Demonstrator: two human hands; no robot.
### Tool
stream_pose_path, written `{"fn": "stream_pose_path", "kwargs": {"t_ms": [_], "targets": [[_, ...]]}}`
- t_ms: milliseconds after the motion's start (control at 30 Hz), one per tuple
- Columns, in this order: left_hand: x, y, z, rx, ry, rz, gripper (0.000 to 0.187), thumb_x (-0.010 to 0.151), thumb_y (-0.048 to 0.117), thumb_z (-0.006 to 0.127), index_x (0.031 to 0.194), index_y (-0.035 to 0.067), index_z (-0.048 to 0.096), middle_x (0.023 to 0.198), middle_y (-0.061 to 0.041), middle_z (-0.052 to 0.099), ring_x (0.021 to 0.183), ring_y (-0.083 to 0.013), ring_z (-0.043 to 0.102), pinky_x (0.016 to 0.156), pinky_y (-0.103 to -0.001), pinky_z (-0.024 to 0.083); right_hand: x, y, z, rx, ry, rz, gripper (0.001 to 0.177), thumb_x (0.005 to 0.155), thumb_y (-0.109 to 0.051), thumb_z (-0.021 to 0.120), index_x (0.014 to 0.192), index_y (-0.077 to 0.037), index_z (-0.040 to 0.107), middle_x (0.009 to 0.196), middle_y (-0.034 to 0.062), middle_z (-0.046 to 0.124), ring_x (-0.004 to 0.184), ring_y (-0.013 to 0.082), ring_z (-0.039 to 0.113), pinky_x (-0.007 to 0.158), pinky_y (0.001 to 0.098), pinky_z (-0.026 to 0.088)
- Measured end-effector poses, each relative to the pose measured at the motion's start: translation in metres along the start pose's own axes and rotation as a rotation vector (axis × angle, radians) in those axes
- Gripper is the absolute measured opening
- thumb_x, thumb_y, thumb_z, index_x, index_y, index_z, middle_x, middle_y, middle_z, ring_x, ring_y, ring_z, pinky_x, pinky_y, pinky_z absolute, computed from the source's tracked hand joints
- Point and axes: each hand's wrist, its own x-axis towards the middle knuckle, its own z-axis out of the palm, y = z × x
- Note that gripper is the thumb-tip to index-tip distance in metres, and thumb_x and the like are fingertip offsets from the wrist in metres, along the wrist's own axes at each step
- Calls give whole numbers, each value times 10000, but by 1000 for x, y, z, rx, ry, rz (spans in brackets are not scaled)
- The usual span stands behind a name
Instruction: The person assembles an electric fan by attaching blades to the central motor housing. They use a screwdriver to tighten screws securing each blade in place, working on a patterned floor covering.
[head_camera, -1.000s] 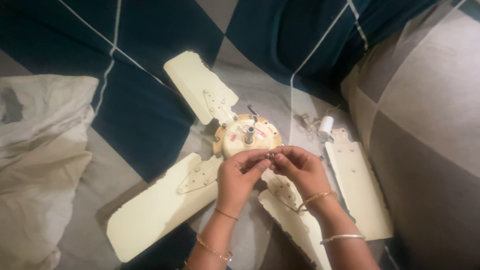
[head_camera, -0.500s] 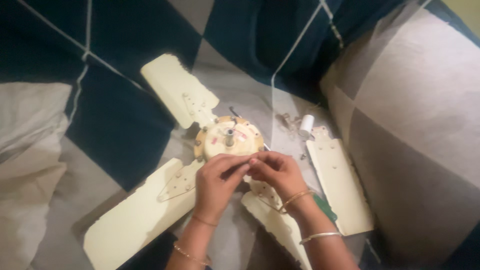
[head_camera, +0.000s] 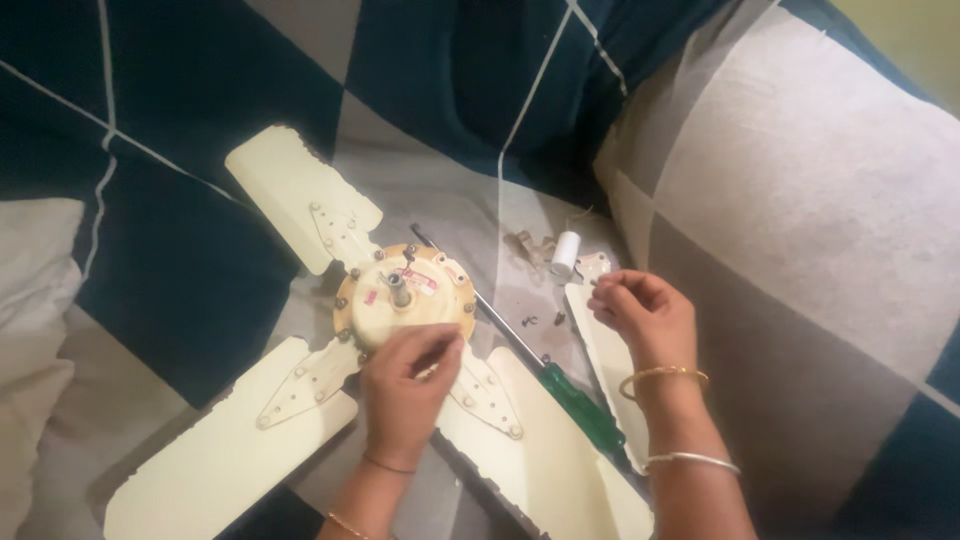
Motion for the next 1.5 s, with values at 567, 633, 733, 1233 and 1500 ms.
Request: {"fn": "stream_pose_path", "kwargs": {"t_ms": [567, 633, 733, 1233, 1500], "targets": [[24, -10, 100, 528, -261, 188, 199, 736, 95, 754, 934, 78, 768, 939, -101, 690, 860, -357, 645, 767, -460, 519, 15, 20, -14, -6, -14, -14, 177, 906, -92, 674, 1022, -4, 773, 917, 64, 764, 802, 126, 709, 764, 264, 587], [27, -18, 105, 584, -255, 204, 115, 755, 90, 732, 865, 83, 763, 913, -92, 689, 864, -348, 647, 784, -461, 516, 13, 21, -14, -1, -12, -22, 177, 906, -91, 674, 1021, 0, 773, 918, 66, 765, 804, 127, 710, 763, 264, 583], [34, -29, 110, 749, -315, 193, 64, 788, 106, 709, 734, 109, 743, 858, -87, 677, 857, -331, 651, 789, -459, 515, 13, 21, -8, -8, -36, -30, 180, 901, -84, 671, 1023, 2, 773, 907, 78, 766, 806, 130, 716, 766, 264, 581], [21, 21, 48, -169, -92, -437, 143, 890, 158, 751, 974, 43, 740, 922, -76, 767, 851, -193, 736, 789, -318, 600, -20, 17, 32, -35, -377, -58, 227, 872, -100, 717, 1064, -3, 788, 899, 71, 781, 808, 125, 709, 777, 273, 582], [-19, 5, -13, -687, 182, -730, 195, 907, 113, 707, 1062, -5, 719, 979, -90, 760, 846, -144, 737, 781, -271, 598, -52, 25, 72, -30, -577, 103, 295, 857, -154, 756, 1111, -5, 784, 897, 61, 784, 828, 124, 718, 792, 265, 587]]}}
